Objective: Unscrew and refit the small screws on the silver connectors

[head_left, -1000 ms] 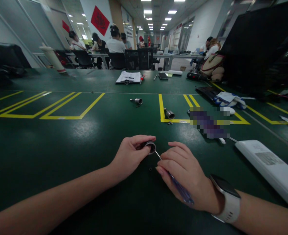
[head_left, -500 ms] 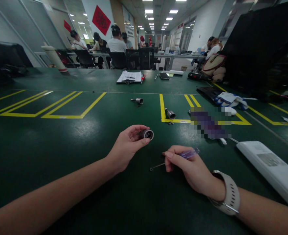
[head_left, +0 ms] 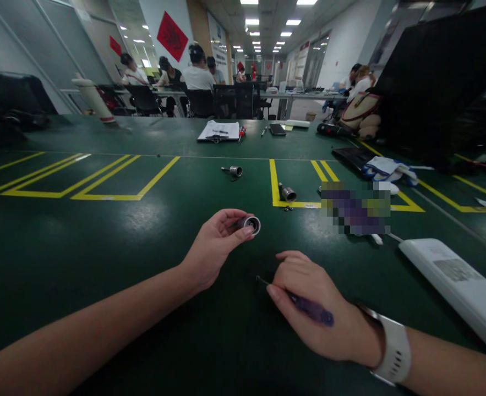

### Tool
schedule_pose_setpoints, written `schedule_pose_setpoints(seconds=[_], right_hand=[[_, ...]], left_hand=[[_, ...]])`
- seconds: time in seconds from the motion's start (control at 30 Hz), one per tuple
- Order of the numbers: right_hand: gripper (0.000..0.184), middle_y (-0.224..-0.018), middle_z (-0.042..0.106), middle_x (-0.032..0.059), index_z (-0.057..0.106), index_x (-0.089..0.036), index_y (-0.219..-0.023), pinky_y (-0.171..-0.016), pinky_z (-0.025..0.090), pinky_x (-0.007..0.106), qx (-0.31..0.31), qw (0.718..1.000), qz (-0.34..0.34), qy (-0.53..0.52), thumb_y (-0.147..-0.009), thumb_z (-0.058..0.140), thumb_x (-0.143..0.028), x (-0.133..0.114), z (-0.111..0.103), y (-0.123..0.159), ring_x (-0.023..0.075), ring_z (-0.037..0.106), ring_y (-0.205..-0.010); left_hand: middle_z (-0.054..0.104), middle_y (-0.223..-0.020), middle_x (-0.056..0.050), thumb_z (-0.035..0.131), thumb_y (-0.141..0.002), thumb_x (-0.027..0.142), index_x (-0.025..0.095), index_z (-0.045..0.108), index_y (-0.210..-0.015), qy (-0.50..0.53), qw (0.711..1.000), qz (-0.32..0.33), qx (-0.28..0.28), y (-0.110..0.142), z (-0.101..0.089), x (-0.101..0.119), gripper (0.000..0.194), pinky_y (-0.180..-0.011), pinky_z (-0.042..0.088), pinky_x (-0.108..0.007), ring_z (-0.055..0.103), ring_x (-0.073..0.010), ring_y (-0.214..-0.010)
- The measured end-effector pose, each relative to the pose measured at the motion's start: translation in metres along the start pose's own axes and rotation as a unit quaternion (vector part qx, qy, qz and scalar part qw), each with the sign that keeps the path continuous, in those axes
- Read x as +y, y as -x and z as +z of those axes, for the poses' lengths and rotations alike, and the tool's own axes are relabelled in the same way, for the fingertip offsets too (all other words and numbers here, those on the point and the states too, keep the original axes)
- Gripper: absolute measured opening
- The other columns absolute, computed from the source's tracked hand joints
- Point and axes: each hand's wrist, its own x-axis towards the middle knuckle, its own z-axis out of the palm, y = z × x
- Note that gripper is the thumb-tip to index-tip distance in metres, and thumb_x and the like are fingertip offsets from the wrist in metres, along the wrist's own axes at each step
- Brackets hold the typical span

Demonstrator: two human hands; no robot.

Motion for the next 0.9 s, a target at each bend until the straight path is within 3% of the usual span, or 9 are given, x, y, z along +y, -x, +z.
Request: schedule_pose_setpoints(seconds=[0.17, 0.43, 0.9], right_hand=[[0.01, -0.071, 0.058, 0.0011, 0.055, -0.018, -0.079, -0.092, 0.04, 0.041, -0.002, 0.996, -0.055, 0.075, -0.085, 0.047, -0.014, 0.004, 0.001, 0.003, 0.0145, 0.055, -0.069], [0.013, -0.075, 0.062, 0.0028, 0.057, -0.018, -0.085, -0.089, 0.043, 0.043, 0.143, 0.981, -0.103, 0.084, -0.081, 0.048, -0.009, 0.005, -0.007, 0.005, 0.0159, 0.058, -0.071], [0.01, -0.082, 0.063, 0.0033, 0.057, -0.019, -0.088, -0.091, 0.042, 0.043, 0.111, 0.987, -0.085, 0.08, -0.085, 0.049, -0.013, 0.013, -0.002, 0.001, 0.0162, 0.058, -0.079]], left_hand=[[0.068, -0.092, -0.004, 0.073, -0.068, 0.019, 0.014, 0.062, -0.098, -0.024, 1.0, -0.018, 0.001, -0.001, -0.001, 0.0, 0.032, -0.084, 0.048, -0.029, 0.062, -0.0149, -0.088], [0.071, -0.093, -0.005, 0.072, -0.068, 0.017, 0.017, 0.063, -0.103, -0.045, 0.998, -0.023, -0.023, 0.001, -0.005, -0.005, 0.037, -0.087, 0.047, -0.033, 0.064, -0.0172, -0.089], [0.068, -0.096, -0.003, 0.069, -0.068, 0.014, 0.017, 0.061, -0.091, -0.089, 0.994, -0.016, -0.058, 0.011, 0.004, -0.002, 0.024, -0.081, 0.049, -0.03, 0.064, -0.0154, -0.086]])
